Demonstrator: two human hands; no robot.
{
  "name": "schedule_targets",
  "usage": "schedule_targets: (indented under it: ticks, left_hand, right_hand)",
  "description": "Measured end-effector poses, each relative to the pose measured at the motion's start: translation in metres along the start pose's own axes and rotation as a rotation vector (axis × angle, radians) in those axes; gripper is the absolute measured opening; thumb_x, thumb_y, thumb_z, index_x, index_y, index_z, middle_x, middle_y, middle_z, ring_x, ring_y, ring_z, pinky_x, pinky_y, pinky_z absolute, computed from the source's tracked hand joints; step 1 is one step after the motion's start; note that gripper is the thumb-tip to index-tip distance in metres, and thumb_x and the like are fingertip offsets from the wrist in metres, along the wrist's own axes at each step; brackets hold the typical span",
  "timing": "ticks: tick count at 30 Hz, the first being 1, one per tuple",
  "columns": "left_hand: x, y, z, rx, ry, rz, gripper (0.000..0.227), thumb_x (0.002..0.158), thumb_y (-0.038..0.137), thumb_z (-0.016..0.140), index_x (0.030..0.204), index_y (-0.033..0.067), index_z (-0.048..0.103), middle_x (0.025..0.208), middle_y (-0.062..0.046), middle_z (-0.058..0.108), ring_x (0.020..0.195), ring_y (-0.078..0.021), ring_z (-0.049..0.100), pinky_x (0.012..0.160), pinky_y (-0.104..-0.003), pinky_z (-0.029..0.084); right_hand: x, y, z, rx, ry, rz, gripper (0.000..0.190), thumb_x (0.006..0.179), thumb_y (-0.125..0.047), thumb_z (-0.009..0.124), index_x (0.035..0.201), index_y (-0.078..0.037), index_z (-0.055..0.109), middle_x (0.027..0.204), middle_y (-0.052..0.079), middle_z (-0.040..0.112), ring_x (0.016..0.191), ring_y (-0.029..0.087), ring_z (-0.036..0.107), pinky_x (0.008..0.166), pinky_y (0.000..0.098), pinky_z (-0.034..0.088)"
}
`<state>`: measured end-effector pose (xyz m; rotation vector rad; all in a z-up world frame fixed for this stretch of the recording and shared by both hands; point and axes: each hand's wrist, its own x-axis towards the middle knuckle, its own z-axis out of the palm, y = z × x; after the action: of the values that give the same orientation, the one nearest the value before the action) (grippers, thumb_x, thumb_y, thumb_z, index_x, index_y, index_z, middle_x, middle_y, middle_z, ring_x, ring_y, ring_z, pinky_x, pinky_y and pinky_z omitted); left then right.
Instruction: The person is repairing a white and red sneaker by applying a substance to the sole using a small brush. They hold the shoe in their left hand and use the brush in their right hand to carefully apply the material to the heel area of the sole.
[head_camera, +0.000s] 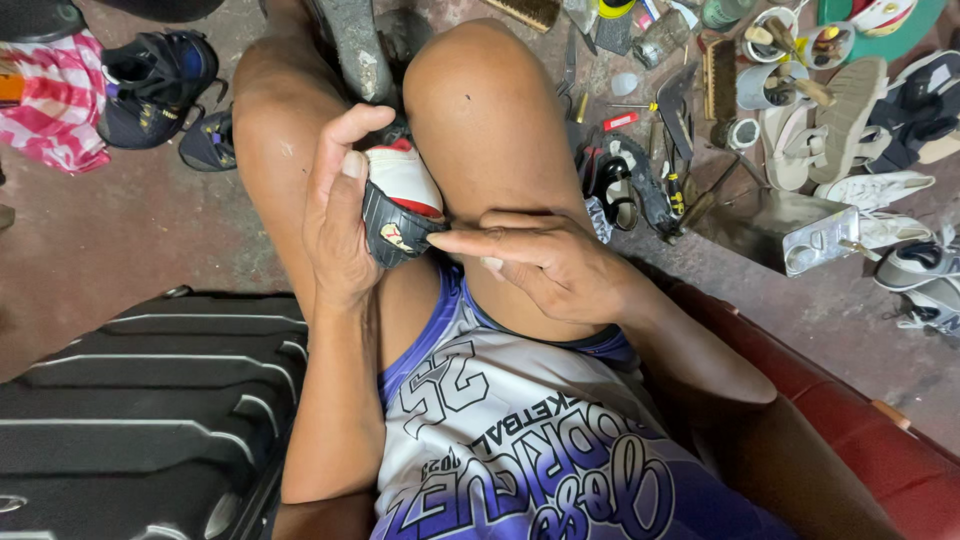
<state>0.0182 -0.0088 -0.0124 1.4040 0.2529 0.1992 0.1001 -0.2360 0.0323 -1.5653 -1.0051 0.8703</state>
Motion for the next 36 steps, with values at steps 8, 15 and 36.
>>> schedule_targets:
  ticks: [8, 15, 36]
  left_hand:
    - [0.001, -0.006, 0.001, -0.031, 0.015, 0.001, 0.044, 0.12, 0.035, 0.04, 0.141, 0.0003, 0.055, 0.125, -0.005, 0.06, 0.112, -0.0096, 0.054, 0.103, -0.024, 0.042]
    - [-0.004, -0.008, 0.011, 0.043, 0.07, 0.065, 0.043, 0.12, 0.035, 0.038, 0.139, -0.0002, 0.053, 0.13, -0.008, 0.058, 0.122, -0.0139, 0.054, 0.112, -0.026, 0.04]
    - [-0.009, -0.013, 0.015, -0.233, 0.161, 0.039, 0.042, 0.119, 0.033, 0.045, 0.145, 0.0006, 0.047, 0.118, -0.01, 0.063, 0.099, -0.0125, 0.06, 0.089, -0.025, 0.05]
  right_hand:
    - [0.0, -0.005, 0.008, -0.087, 0.13, -0.013, 0.045, 0.099, 0.003, 0.052, 0.143, -0.006, 0.06, 0.104, 0.014, 0.066, 0.095, 0.027, 0.066, 0.089, 0.0358, 0.054]
    - [-0.005, -0.017, 0.035, -0.09, 0.325, 0.054, 0.04, 0.101, 0.003, 0.052, 0.139, -0.003, 0.061, 0.102, 0.016, 0.067, 0.089, 0.026, 0.067, 0.087, 0.0345, 0.055]
    - [-0.013, -0.023, 0.056, -0.157, 0.504, 0.049, 0.028, 0.104, 0.001, 0.056, 0.13, 0.003, 0.062, 0.117, 0.018, 0.07, 0.107, 0.028, 0.07, 0.098, 0.0361, 0.055]
